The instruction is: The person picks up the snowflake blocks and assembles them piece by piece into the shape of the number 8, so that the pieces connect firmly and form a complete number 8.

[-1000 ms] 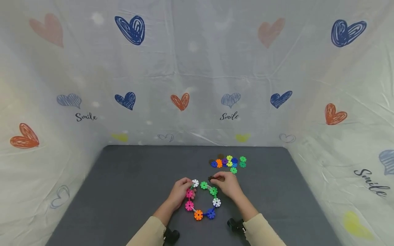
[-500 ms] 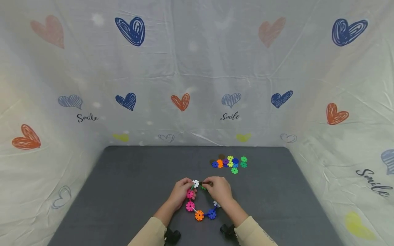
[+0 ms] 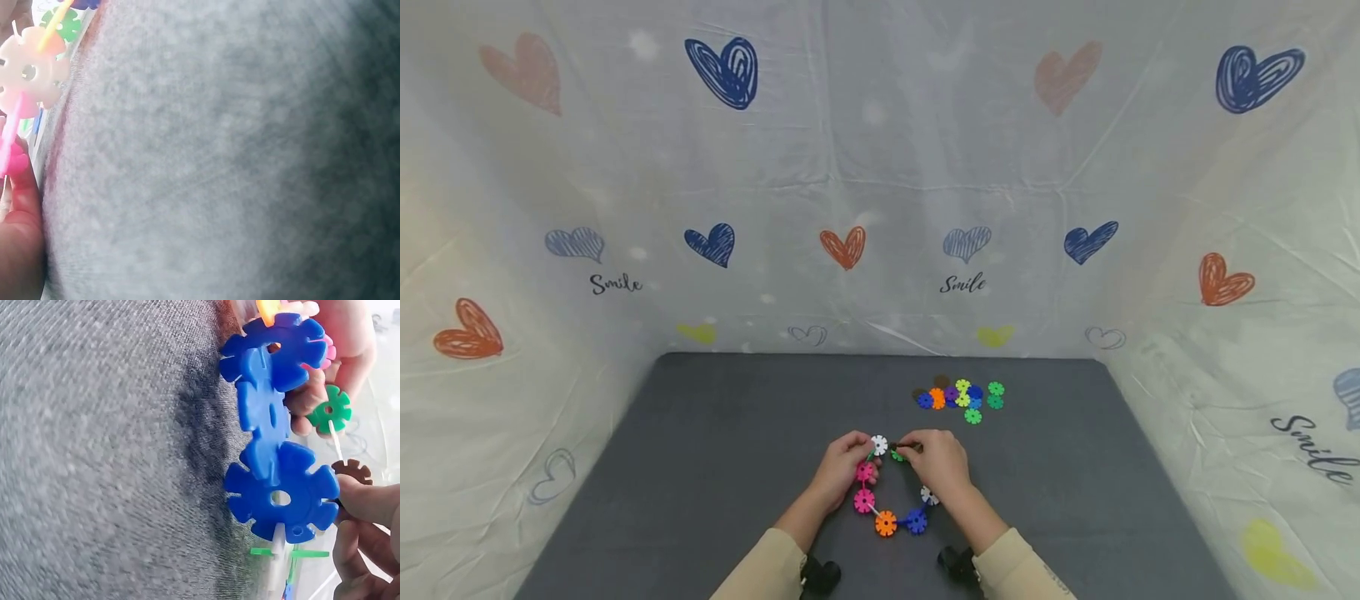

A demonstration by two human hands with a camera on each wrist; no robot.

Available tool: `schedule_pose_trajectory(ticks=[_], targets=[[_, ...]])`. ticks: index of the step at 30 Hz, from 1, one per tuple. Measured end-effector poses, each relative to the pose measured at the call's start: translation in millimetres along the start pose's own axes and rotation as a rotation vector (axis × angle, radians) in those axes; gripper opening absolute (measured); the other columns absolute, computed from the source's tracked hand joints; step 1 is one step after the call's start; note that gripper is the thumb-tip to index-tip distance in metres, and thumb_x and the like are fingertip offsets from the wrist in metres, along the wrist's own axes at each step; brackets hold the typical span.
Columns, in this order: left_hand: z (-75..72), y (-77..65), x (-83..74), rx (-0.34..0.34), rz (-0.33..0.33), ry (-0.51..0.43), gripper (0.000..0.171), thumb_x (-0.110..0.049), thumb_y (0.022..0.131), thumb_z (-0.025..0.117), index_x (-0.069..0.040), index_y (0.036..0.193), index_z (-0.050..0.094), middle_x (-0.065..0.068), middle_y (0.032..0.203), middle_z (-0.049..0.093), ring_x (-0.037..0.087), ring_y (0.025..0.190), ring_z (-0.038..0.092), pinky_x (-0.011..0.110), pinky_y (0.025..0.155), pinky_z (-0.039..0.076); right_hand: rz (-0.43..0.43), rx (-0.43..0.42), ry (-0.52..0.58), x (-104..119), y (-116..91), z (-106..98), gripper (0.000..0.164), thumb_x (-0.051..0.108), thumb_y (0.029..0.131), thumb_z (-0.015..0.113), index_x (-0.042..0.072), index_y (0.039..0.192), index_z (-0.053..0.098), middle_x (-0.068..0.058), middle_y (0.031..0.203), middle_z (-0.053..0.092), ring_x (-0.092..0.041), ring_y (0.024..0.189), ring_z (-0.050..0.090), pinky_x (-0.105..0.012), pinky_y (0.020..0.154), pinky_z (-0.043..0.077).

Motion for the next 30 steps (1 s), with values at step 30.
schedule_pose_trajectory(ticks=[30], targets=[[2.4,2.3,3.3,-0.045,0.008,0.104,0.028,-0.022,0.108,0.050,0.004,0.105,0.061,0.008,0.078,0.066,0.012,0.058,0.062,0.028,0.060,0.058,-0.189,0.102,-0.044,6,6,8,0.010,0.026,0.087,0.081,0.019,0.094,0.082,0.005,0.086,0.075,-0.010,0.071,0.066,-0.028,0.066,0.054]])
Point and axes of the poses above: each hand's wrist, its own y-axis towards the middle knuckle, its own z-axis out of the palm, x = y × z, the point moved 4 cm from there along y, towards the middle knuckle
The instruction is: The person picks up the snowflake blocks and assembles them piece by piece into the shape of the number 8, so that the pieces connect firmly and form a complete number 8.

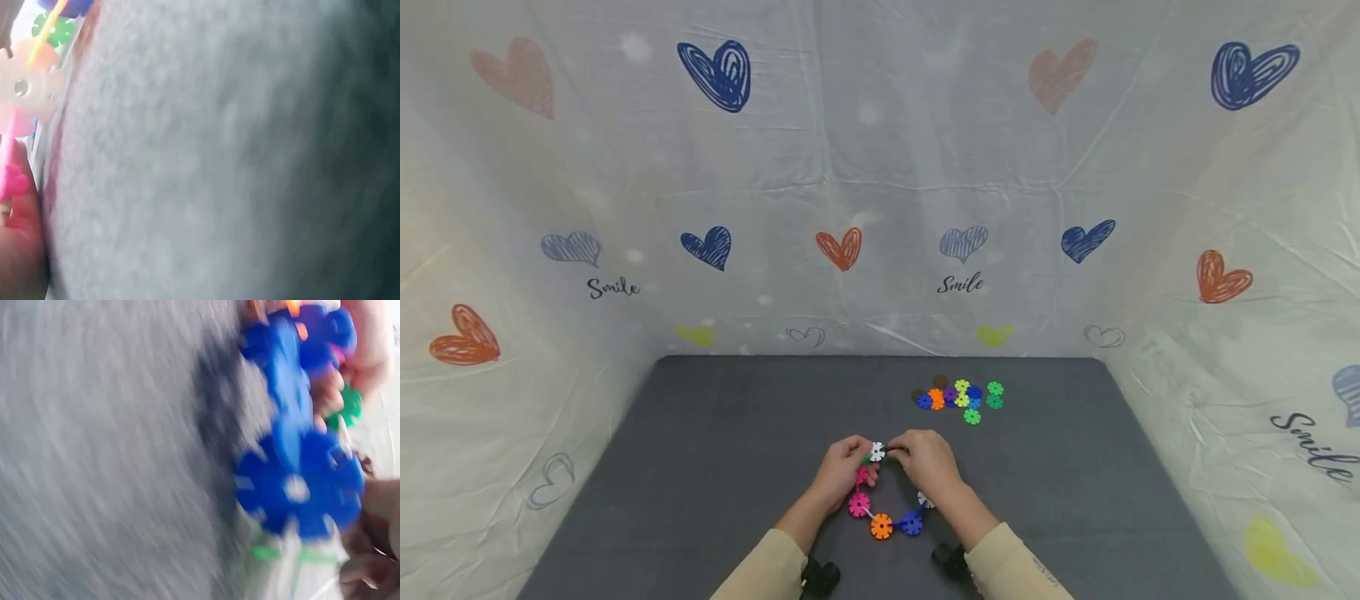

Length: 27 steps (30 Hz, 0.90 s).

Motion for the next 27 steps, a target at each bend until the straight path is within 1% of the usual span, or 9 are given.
schedule_pose_trajectory(ticks=[2,4,7,10,13,17,19,22,27], targets=[[2.5,-0.9,-0.3,0.006,-0.004,-0.008,0.029,-0.021,0.108,0.049,0.005,0.106,0.061,0.008,0.079,0.066,0.011,0.058,0.063,0.029,0.060,0.058,0.042,0.041,0.042,-7,0,-2,0.018,0.027,0.084,0.083,0.019,0.100,0.080,0.005,0.088,0.073,-0.009,0.071,0.061,-0.027,0.064,0.051],[4.0,-0.8,0.1,0.003,-0.014,-0.033,0.029,-0.020,0.108,0.048,0.006,0.107,0.060,0.008,0.079,0.067,0.011,0.059,0.063,0.029,0.060,0.058,0.073,0.064,0.072,-14,-1,-5,0.027,0.028,0.082,0.085,0.018,0.107,0.079,0.003,0.093,0.072,-0.012,0.077,0.058,-0.030,0.067,0.050],[3.2,-0.4,-0.2,-0.014,-0.017,-0.061,0.028,-0.019,0.108,0.047,0.006,0.106,0.058,0.010,0.080,0.067,0.013,0.059,0.064,0.030,0.060,0.059,0.093,0.090,0.062,-21,-1,-6,0.042,0.031,0.082,0.085,0.017,0.120,0.074,-0.003,0.107,0.069,-0.020,0.094,0.058,-0.040,0.079,0.052],[0.7,0.1,-0.1,-0.019,-0.018,-0.077,0.029,-0.022,0.108,0.048,0.005,0.112,0.059,0.011,0.081,0.066,0.014,0.059,0.064,0.031,0.059,0.059,0.099,0.135,0.038,-25,-3,-1,0.049,0.033,0.085,0.082,0.017,0.129,0.069,-0.007,0.120,0.066,-0.028,0.109,0.057,-0.048,0.089,0.052],[-1.2,-0.9,-1.5,0.006,-0.002,-0.074,0.036,-0.029,0.106,0.053,0.001,0.125,0.059,0.011,0.084,0.065,0.014,0.059,0.063,0.032,0.059,0.059,0.082,0.181,0.047,-25,-5,7,0.046,0.030,0.088,0.080,0.017,0.131,0.069,-0.007,0.115,0.067,-0.027,0.104,0.061,-0.046,0.086,0.052],[-1.7,-2.0,-3.5,0.044,0.016,-0.056,0.049,-0.034,0.100,0.064,-0.002,0.137,0.058,0.012,0.086,0.065,0.013,0.059,0.062,0.030,0.058,0.058,0.092,0.164,0.105,-26,-6,12,0.036,0.025,0.088,0.080,0.015,0.122,0.073,-0.004,0.102,0.069,-0.021,0.091,0.064,-0.041,0.077,0.054],[-1.0,-2.2,-4.0,0.047,0.016,-0.042,0.051,-0.033,0.098,0.068,-0.004,0.138,0.059,0.011,0.085,0.066,0.012,0.059,0.061,0.028,0.057,0.056,0.125,0.128,0.122,-28,-8,10,0.034,0.024,0.087,0.081,0.015,0.118,0.074,-0.002,0.099,0.070,-0.018,0.088,0.065,-0.039,0.075,0.054],[0.2,-2.0,-4.9,0.026,0.018,-0.025,0.048,-0.032,0.097,0.068,-0.003,0.135,0.062,0.008,0.083,0.067,0.010,0.058,0.060,0.026,0.056,0.055,0.154,0.072,0.131,-30,-9,6,0.034,0.025,0.084,0.083,0.015,0.115,0.074,0.001,0.092,0.068,-0.014,0.082,0.062,-0.035,0.071,0.053],[0.4,-2.4,-5.5,-0.018,0.026,-0.030,0.040,-0.030,0.099,0.067,-0.001,0.127,0.067,0.004,0.079,0.066,0.010,0.057,0.060,0.025,0.055,0.055,0.149,0.014,0.156,-26,-11,-1,0.035,0.025,0.082,0.085,0.015,0.114,0.075,0.004,0.086,0.066,-0.011,0.077,0.060,-0.030,0.067,0.051]])
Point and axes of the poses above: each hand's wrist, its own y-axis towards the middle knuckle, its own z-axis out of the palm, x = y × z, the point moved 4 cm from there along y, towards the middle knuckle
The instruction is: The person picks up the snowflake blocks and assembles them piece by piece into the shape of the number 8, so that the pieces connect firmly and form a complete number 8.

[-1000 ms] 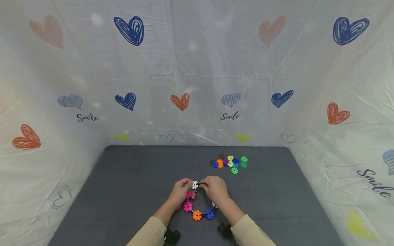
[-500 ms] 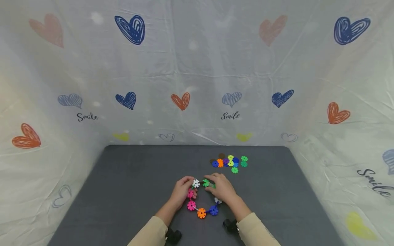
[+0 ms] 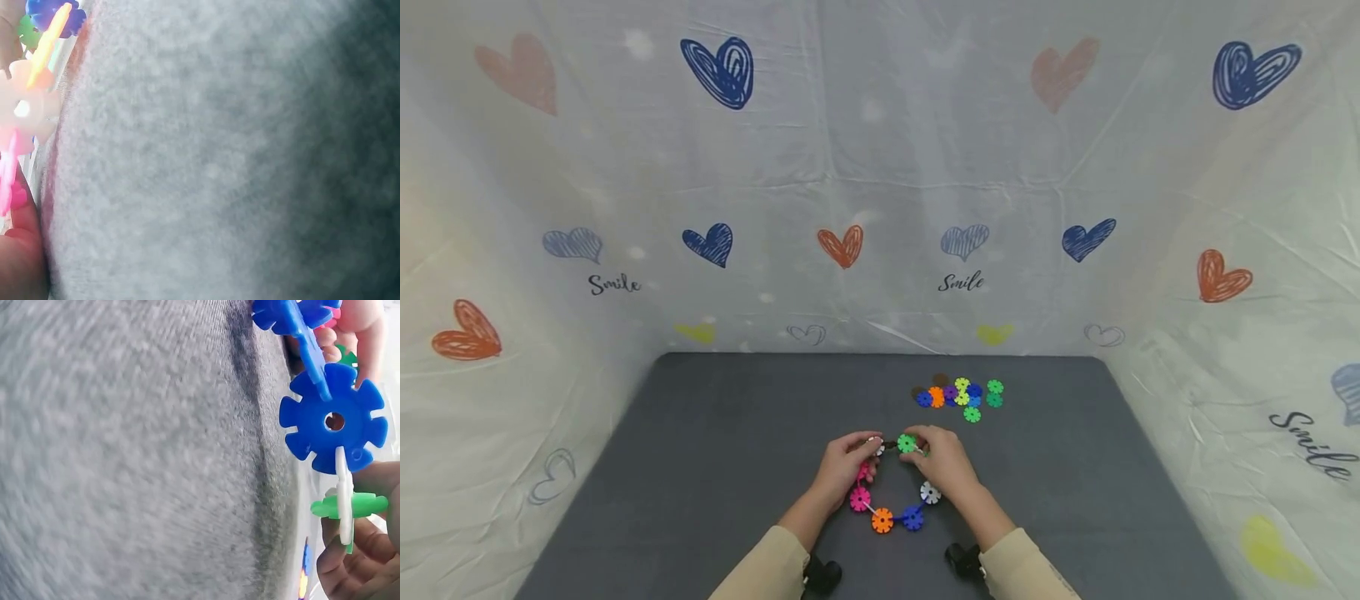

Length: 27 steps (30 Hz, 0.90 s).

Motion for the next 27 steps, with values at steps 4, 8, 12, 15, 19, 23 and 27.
schedule_pose_trajectory(ticks=[4,8,12,15,19,23,27], targets=[[0.0,0.6,1.4,-0.019,0.011,0.004,0.039,-0.029,0.099,0.067,0.000,0.125,0.067,0.006,0.080,0.066,0.010,0.057,0.060,0.026,0.055,0.055,-0.008,-0.029,-0.008,2,-2,1,0.035,0.026,0.080,0.086,0.015,0.112,0.076,0.007,0.081,0.062,-0.008,0.073,0.057,-0.027,0.065,0.049],[0.5,1.5,2.7,-0.030,0.008,0.007,0.039,-0.027,0.098,0.068,0.000,0.126,0.066,0.010,0.084,0.068,0.010,0.057,0.061,0.026,0.056,0.056,-0.019,-0.053,-0.020,3,-2,1,0.035,0.026,0.078,0.087,0.016,0.110,0.077,0.009,0.078,0.060,-0.008,0.073,0.057,-0.027,0.065,0.050],[1.1,1.2,2.9,-0.033,-0.001,0.001,0.039,-0.026,0.097,0.070,0.001,0.126,0.066,0.015,0.087,0.070,0.011,0.057,0.061,0.027,0.056,0.056,-0.028,-0.051,-0.029,4,0,1,0.034,0.026,0.079,0.087,0.016,0.110,0.078,0.008,0.080,0.063,-0.009,0.074,0.059,-0.028,0.066,0.051],[1.6,0.5,1.9,-0.024,0.000,0.002,0.040,-0.026,0.097,0.069,0.001,0.126,0.065,0.016,0.089,0.072,0.011,0.058,0.062,0.027,0.057,0.056,-0.007,-0.059,-0.047,3,1,1,0.034,0.025,0.078,0.087,0.015,0.110,0.078,0.006,0.080,0.063,-0.009,0.073,0.058,-0.028,0.065,0.051],[1.5,0.8,1.7,-0.013,0.006,-0.006,0.040,-0.025,0.097,0.069,0.003,0.126,0.065,0.016,0.089,0.072,0.011,0.058,0.061,0.026,0.057,0.055,0.009,-0.045,-0.049,5,2,1,0.034,0.025,0.079,0.087,0.014,0.110,0.078,0.005,0.081,0.064,-0.009,0.073,0.058,-0.029,0.065,0.050],[-0.1,1.8,2.8,-0.002,-0.003,-0.022,0.040,-0.023,0.097,0.069,0.003,0.126,0.064,0.013,0.091,0.072,0.010,0.060,0.061,0.024,0.057,0.054,0.001,-0.013,-0.043,10,1,2,0.033,0.025,0.080,0.086,0.014,0.110,0.078,0.004,0.082,0.064,-0.009,0.072,0.057,-0.028,0.063,0.049],[-2.7,2.4,2.1,0.020,-0.016,-0.037,0.042,-0.024,0.098,0.068,0.003,0.129,0.063,0.012,0.091,0.072,0.010,0.061,0.061,0.024,0.058,0.054,-0.012,0.002,-0.062,16,3,3,0.031,0.025,0.081,0.085,0.012,0.109,0.078,0.004,0.078,0.060,-0.008,0.066,0.050,-0.025,0.059,0.044]])
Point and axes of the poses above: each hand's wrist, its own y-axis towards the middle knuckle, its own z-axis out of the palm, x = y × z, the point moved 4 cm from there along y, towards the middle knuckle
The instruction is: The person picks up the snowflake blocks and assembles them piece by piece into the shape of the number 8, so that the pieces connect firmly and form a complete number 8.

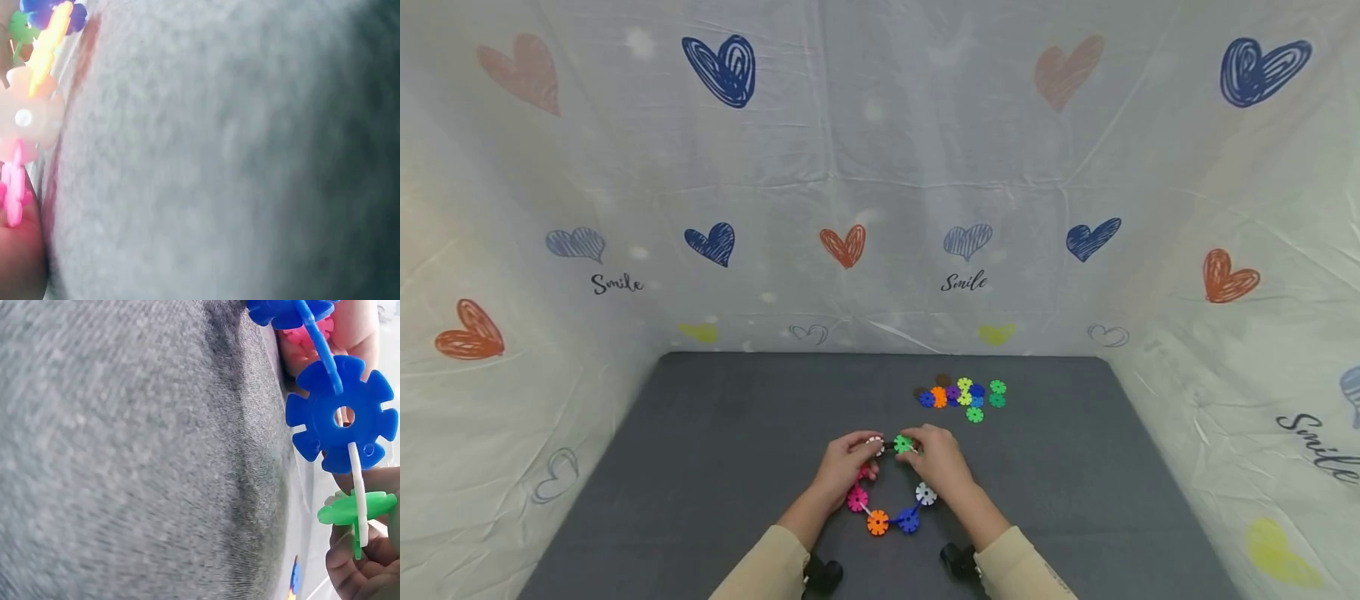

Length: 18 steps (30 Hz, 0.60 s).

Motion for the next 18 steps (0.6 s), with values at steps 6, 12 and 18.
schedule_pose_trajectory(ticks=[6,12,18], targets=[[-2.0,0.4,-0.3,0.006,-0.021,-0.017,0.040,-0.023,0.098,0.068,0.002,0.130,0.063,0.009,0.086,0.071,0.010,0.062,0.061,0.024,0.059,0.054,-0.013,0.033,-0.054,5.9,2.7,1.7,0.030,0.024,0.082,0.084,0.010,0.109,0.078,0.003,0.075,0.057,-0.008,0.064,0.047,-0.025,0.058,0.040],[-0.7,0.5,1.7,0.001,-0.020,-0.030,0.038,-0.019,0.098,0.068,0.004,0.128,0.064,0.006,0.080,0.069,0.009,0.063,0.060,0.023,0.060,0.053,-0.008,0.027,-0.058,4.5,0.3,6.2,0.030,0.024,0.082,0.084,0.009,0.108,0.078,0.003,0.076,0.058,-0.008,0.064,0.047,-0.024,0.059,0.041],[0.1,1.2,2.4,0.005,-0.009,-0.038,0.037,-0.019,0.100,0.066,0.005,0.128,0.063,0.003,0.077,0.067,0.009,0.064,0.060,0.022,0.060,0.053,-0.015,-0.031,0.048,2.0,-2.5,8.1,0.034,0.024,0.082,0.084,0.007,0.110,0.077,0.003,0.077,0.060,-0.005,0.062,0.045,-0.021,0.056,0.040]])
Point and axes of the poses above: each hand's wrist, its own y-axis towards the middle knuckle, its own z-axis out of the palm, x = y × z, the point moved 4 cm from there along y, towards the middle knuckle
